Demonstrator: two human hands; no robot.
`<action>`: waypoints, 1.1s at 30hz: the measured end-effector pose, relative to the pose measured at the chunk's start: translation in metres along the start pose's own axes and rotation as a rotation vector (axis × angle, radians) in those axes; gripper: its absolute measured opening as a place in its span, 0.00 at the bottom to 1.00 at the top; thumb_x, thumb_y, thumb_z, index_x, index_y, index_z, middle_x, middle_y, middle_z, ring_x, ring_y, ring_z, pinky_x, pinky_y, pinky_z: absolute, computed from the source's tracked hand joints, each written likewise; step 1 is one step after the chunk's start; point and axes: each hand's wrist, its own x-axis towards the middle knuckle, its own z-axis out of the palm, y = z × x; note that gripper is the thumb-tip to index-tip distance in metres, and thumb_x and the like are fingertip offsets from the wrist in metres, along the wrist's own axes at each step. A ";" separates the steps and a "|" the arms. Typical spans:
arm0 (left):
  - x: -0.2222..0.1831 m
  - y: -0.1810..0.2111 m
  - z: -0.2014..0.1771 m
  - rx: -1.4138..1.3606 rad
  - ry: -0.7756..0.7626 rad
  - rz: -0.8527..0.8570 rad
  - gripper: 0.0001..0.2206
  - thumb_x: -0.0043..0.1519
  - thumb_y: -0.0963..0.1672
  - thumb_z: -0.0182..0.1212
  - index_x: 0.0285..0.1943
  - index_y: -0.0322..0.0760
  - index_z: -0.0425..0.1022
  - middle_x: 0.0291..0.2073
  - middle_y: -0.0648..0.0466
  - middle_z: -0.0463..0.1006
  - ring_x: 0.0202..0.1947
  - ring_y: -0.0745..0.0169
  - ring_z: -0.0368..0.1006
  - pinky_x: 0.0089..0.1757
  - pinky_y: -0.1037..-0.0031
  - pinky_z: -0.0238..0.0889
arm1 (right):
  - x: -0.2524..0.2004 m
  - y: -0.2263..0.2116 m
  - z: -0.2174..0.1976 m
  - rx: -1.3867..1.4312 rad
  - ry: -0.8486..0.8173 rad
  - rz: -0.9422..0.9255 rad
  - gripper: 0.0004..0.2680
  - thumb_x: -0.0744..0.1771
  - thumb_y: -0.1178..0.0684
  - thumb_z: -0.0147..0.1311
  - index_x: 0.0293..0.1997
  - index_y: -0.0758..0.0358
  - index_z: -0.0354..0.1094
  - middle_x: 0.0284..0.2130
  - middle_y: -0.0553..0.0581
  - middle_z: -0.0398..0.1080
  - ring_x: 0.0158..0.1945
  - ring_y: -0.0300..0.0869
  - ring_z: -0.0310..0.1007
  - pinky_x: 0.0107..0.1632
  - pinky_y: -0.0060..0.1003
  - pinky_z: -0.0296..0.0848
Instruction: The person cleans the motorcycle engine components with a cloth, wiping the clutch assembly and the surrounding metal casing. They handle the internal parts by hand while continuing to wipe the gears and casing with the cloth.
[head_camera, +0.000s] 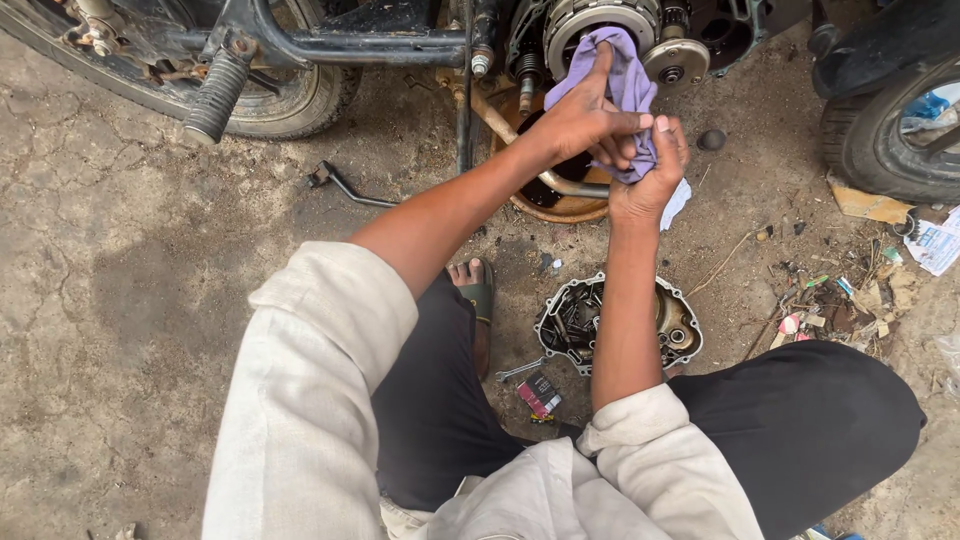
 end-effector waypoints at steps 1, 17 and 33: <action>0.006 -0.008 0.003 -0.003 0.003 -0.001 0.56 0.57 0.44 0.68 0.74 0.30 0.11 0.21 0.47 0.83 0.17 0.60 0.80 0.22 0.71 0.75 | 0.000 0.001 -0.003 -0.001 -0.001 0.004 0.07 0.70 0.52 0.54 0.34 0.59 0.62 0.23 0.52 0.66 0.23 0.38 0.64 0.28 0.32 0.65; 0.011 -0.012 -0.025 1.110 0.373 0.321 0.47 0.57 0.55 0.73 0.72 0.18 0.47 0.26 0.41 0.80 0.29 0.40 0.79 0.34 0.55 0.73 | 0.002 0.006 -0.005 -0.031 0.107 0.003 0.07 0.69 0.53 0.55 0.35 0.62 0.65 0.26 0.56 0.71 0.22 0.39 0.66 0.30 0.35 0.70; -0.022 -0.036 0.013 1.014 0.401 -0.008 0.36 0.60 0.49 0.66 0.67 0.17 0.53 0.34 0.36 0.81 0.32 0.35 0.82 0.36 0.52 0.76 | -0.001 0.005 -0.004 0.029 0.155 0.020 0.07 0.68 0.54 0.56 0.32 0.63 0.65 0.28 0.53 0.70 0.28 0.39 0.70 0.33 0.34 0.71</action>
